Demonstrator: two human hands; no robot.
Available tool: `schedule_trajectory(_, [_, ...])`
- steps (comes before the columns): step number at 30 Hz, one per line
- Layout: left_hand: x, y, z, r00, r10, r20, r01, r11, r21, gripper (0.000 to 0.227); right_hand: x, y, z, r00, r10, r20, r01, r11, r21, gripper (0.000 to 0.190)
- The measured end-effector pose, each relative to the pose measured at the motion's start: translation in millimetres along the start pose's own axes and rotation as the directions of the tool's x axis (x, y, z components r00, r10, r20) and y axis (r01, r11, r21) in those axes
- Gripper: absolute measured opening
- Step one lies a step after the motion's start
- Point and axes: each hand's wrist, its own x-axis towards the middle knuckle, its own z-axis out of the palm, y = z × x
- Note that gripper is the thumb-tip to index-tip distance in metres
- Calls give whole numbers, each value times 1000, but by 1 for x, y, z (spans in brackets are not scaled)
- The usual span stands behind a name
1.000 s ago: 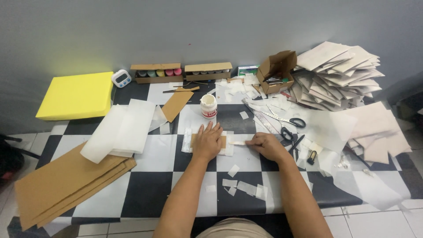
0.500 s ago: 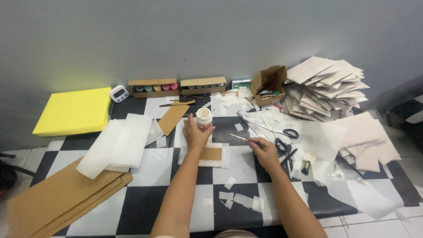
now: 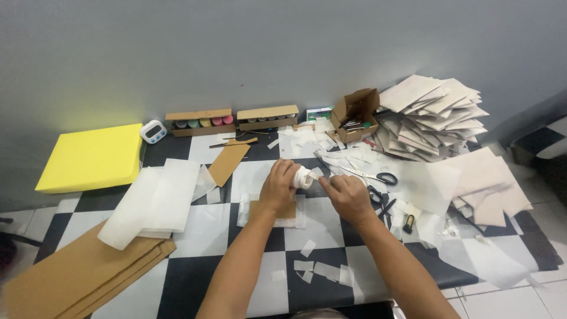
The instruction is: The person marks a piece of paper using a ruler and a pen, cuts it with shears, and then applies glue to a separate piece of cardboard using a small stick before pressing a paper strip onto it.
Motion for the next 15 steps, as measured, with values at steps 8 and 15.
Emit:
schedule_trajectory(8, [-8,-1,-9,979,199,-37,-186,957,220,55,-24,-7,26,936,128,327,-212,948,237,12])
schedule_trajectory(15, [-14,-9,12,970,229,-78,-207,953,221,49,-28,8,23,436,330,837,-887,-3,462,15])
